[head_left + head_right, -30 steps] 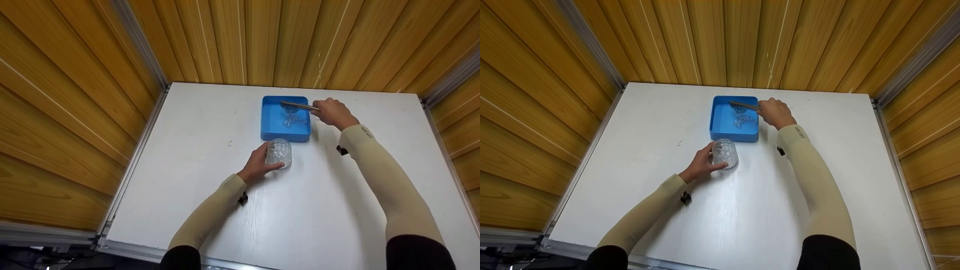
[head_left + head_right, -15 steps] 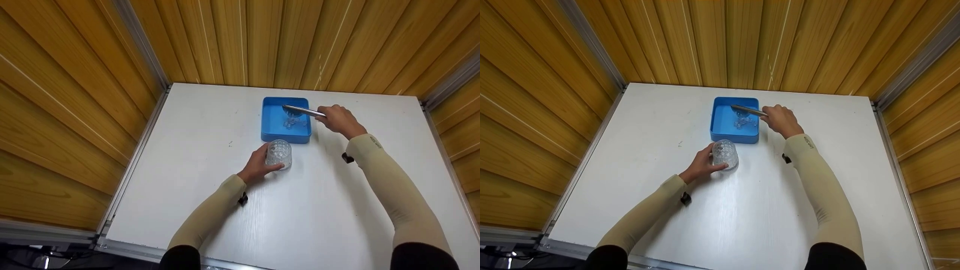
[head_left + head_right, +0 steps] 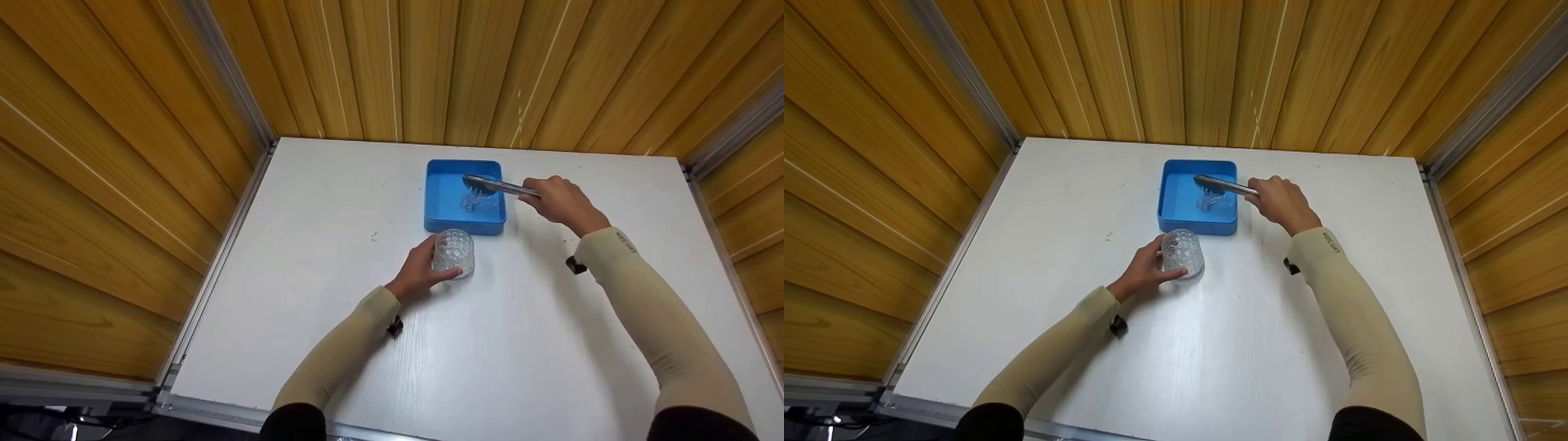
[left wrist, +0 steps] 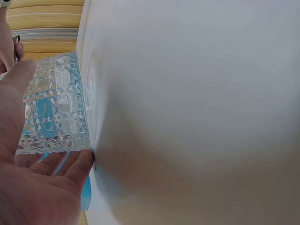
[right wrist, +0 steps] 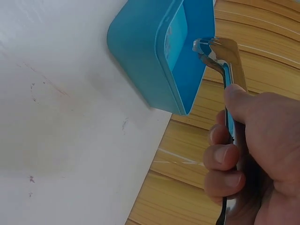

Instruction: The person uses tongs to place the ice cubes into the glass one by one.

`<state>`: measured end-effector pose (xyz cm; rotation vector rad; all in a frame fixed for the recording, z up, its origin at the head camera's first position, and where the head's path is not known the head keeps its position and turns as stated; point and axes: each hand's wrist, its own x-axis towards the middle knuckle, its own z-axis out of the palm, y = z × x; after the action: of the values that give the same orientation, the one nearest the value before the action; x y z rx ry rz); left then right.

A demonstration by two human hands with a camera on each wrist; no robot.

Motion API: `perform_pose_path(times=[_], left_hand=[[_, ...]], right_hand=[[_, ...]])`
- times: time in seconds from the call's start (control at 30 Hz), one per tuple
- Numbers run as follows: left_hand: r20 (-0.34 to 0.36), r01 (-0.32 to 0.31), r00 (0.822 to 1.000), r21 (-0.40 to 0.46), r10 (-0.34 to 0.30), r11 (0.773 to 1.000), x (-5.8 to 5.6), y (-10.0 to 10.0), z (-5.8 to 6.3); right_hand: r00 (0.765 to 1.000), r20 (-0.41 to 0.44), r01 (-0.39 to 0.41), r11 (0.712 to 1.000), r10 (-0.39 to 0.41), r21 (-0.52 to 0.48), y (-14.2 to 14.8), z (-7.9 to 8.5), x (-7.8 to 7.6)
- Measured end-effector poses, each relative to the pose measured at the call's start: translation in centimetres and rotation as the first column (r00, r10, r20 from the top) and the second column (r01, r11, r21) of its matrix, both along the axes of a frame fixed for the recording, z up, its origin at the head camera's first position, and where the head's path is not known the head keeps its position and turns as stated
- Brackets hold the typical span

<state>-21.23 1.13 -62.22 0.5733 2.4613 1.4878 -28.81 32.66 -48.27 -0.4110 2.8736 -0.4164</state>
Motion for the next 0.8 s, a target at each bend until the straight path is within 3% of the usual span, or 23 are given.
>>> perform_pose_path(times=[0.23,0.53,0.8], left_hand=[[-0.034,0.025,0.999,-0.012,-0.025,1.000,0.0,-0.1,-0.1],[-0.042,0.012,0.999,-0.015,-0.013,1.000,-0.3,-0.3,0.2],[-0.043,0.012,0.999,-0.002,-0.012,1.000,-0.3,-0.3,0.2]], right_hand=[[0.993,-0.096,-0.066,0.998,0.065,-0.001,-0.4,1.4,2.5],[0.986,-0.122,-0.116,0.992,0.111,-0.043,-1.3,3.2,5.6],[0.972,-0.136,-0.196,0.980,0.190,-0.035,-2.0,3.5,7.8]])
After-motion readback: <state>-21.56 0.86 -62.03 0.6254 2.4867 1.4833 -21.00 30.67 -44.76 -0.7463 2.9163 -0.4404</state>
